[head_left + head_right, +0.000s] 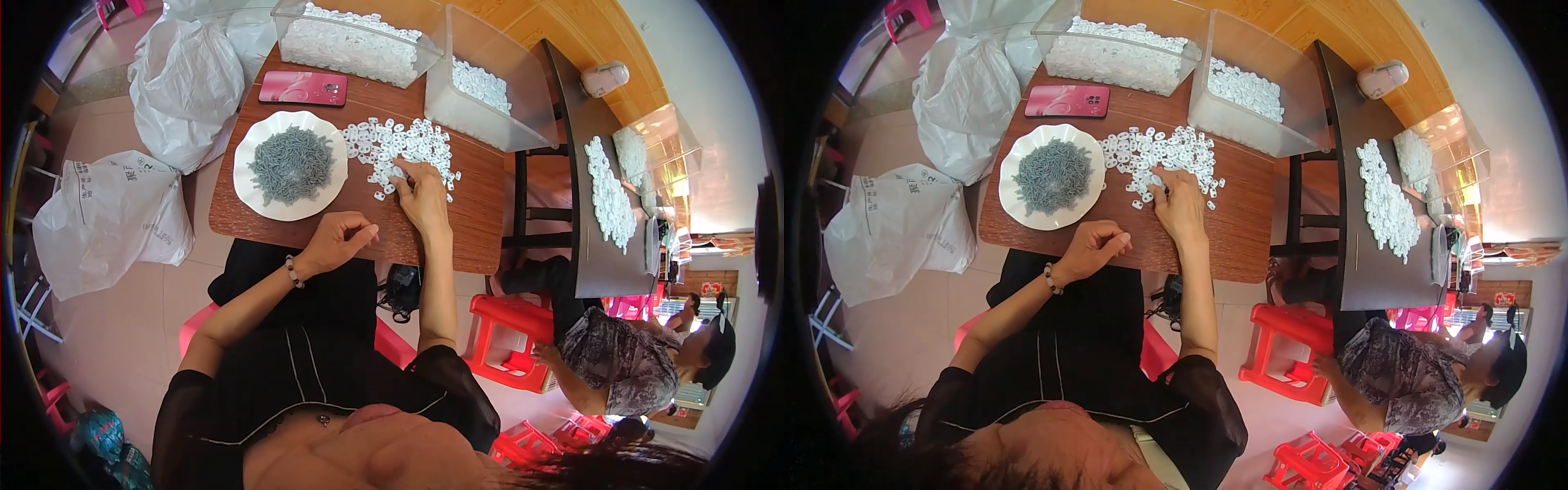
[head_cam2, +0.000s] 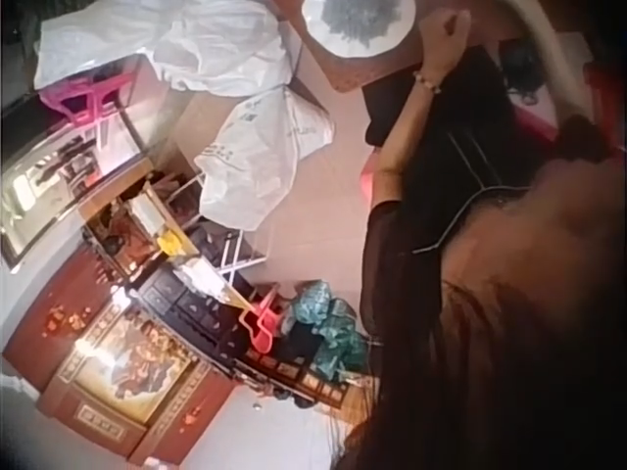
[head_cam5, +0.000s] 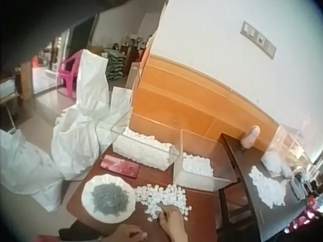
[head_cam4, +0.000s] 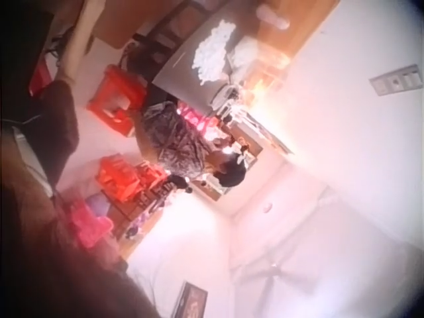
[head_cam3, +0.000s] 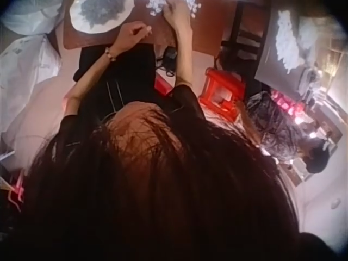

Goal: The recorder is manually assembling small white plastic fasteners by inserting small grey beads into designated slots.

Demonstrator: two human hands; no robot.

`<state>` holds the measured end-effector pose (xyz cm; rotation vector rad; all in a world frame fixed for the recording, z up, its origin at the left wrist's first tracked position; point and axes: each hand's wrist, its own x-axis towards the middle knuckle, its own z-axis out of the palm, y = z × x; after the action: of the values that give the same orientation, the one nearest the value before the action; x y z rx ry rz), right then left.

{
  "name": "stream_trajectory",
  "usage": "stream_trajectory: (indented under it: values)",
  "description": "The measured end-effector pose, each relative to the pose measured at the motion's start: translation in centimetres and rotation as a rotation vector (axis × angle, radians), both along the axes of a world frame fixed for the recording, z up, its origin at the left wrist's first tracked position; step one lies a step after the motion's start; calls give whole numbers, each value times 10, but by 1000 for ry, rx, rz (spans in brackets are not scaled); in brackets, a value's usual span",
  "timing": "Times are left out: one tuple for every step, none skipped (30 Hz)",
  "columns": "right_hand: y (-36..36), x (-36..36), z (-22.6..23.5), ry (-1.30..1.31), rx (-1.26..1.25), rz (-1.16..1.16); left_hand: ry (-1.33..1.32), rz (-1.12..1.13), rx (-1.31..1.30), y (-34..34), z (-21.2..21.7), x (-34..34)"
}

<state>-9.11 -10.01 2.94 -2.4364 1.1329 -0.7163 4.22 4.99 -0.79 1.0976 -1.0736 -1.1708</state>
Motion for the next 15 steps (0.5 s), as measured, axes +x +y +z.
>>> stream_trajectory:
  values:
    - [1, -1, 0, 1, 3, 0, 1, 0, 3, 0, 0, 0]
    - [3, -2, 1, -42, 3, 25, -4, 2, -2, 0, 1, 1]
    - [5, -3, 2, -85, 3, 50, -10, 4, -8, 0, 2, 1]
    - [8, -3, 4, -84, 6, 51, -9, 5, -4, 0, 2, 1]
    - [12, -3, 9, -45, 11, 57, -7, 1, -5, 0, 2, 1]
    - [15, -3, 11, -5, 15, 64, -5, -2, -5, 0, 2, 1]
    - [16, -2, 10, -5, 18, 65, -4, -1, -3, 0, 2, 1]
    - [17, 1, 9, 1, 29, 67, -7, -1, -5, 0, 1, 1]
    - [18, 3, 8, 7, 41, 71, -10, 0, -6, 0, 1, 1]
    - [18, 4, 6, 6, 43, 71, -11, 0, -5, 0, 0, 0]
    - [18, 6, 4, 16, 42, 80, -22, 3, -4, 0, -1, 0]
    - [18, 7, 3, 25, 41, 89, -32, 6, -4, -1, -1, 0]
    - [18, 6, 3, 23, 43, 90, -34, 7, -3, -1, -1, 0]
    - [19, 6, 7, 28, 38, 79, -26, 12, -4, -1, 1, 0]
    - [21, 6, 10, 33, 32, 68, -18, 16, -6, 0, 2, 0]
